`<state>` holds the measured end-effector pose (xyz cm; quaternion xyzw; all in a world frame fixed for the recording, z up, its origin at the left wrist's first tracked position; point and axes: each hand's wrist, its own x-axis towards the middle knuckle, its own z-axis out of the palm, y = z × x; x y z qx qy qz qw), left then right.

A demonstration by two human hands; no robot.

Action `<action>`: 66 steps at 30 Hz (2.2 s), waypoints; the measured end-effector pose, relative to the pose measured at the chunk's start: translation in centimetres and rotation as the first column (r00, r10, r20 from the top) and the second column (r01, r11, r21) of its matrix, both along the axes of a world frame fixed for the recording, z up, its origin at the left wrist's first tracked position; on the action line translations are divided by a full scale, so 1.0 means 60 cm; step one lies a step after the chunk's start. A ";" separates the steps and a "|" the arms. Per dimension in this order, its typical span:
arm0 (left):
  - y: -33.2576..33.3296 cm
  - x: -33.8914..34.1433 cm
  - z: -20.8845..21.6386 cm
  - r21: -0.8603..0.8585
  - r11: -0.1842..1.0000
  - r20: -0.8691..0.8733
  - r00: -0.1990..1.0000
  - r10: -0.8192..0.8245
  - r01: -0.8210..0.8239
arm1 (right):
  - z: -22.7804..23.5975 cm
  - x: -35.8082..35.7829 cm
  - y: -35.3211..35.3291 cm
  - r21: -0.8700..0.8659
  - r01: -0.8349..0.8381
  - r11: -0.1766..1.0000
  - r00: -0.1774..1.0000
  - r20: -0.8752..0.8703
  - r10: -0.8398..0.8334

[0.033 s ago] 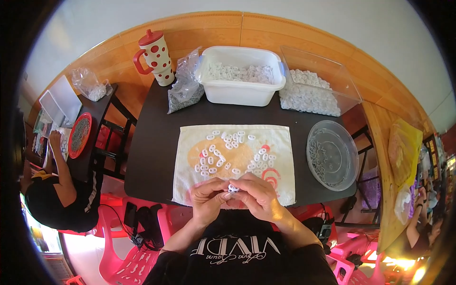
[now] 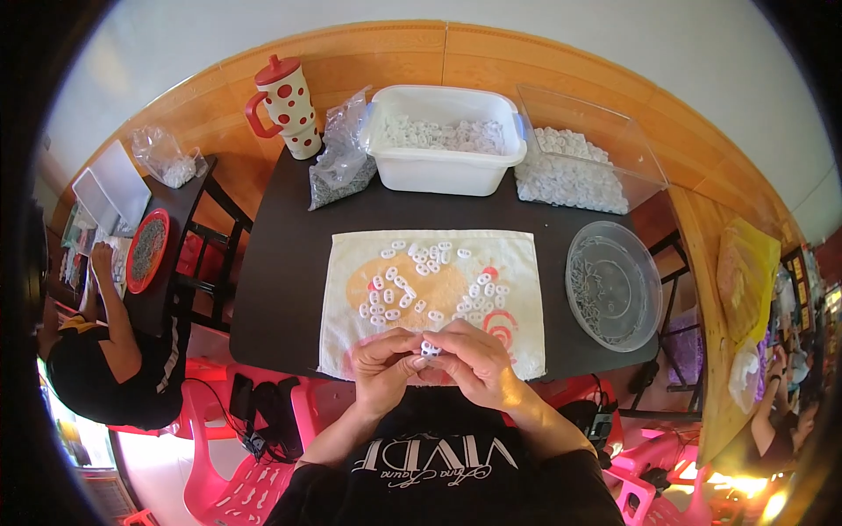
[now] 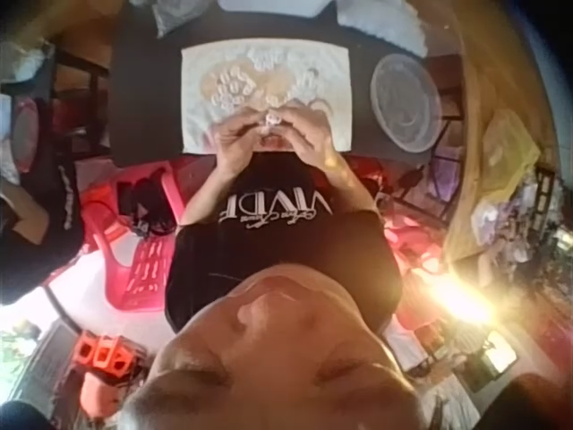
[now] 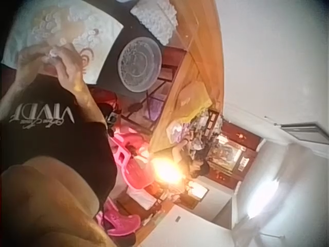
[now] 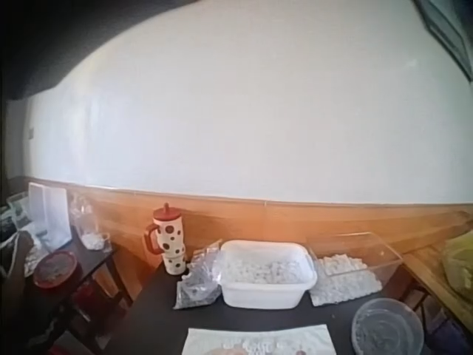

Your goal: Inspecting and sorting small white plastic rings on a patterned cloth at a workstation.

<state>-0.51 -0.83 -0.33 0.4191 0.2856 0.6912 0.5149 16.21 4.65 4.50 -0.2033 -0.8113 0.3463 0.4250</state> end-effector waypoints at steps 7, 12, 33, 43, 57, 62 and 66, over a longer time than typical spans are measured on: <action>-0.008 0.006 0.007 0.064 0.998 -0.024 0.999 0.030 -0.029 | -0.001 -0.005 -0.011 0.039 0.000 0.999 0.999 -0.048 0.002; -0.017 0.010 0.020 0.088 0.996 -0.039 0.999 0.019 -0.015 | 0.006 -0.013 -0.028 0.114 0.050 0.992 0.994 -0.099 -0.038; -0.023 -0.002 0.045 0.000 0.998 -0.088 0.994 0.061 -0.061 | 0.087 0.043 0.049 0.329 0.277 0.903 0.960 -0.065 -0.271; -0.017 -0.016 0.035 -0.021 0.999 -0.410 0.912 0.025 -0.037 | 0.118 0.141 0.288 0.270 0.622 0.734 0.758 0.023 -0.651; -0.021 -0.026 0.029 -0.163 0.986 -0.474 0.879 -0.056 -0.024 | -0.034 -0.077 0.140 0.175 0.085 0.981 0.809 0.563 -0.170; -0.016 -0.044 0.029 -0.116 0.983 -0.599 0.800 0.044 -0.141 | -0.016 -0.028 0.125 0.074 0.058 0.996 0.861 0.501 -0.088; -0.001 -0.043 0.025 -0.117 0.969 -0.550 0.827 0.119 -0.217 | -0.017 -0.009 0.068 0.225 0.028 0.974 0.851 0.505 -0.141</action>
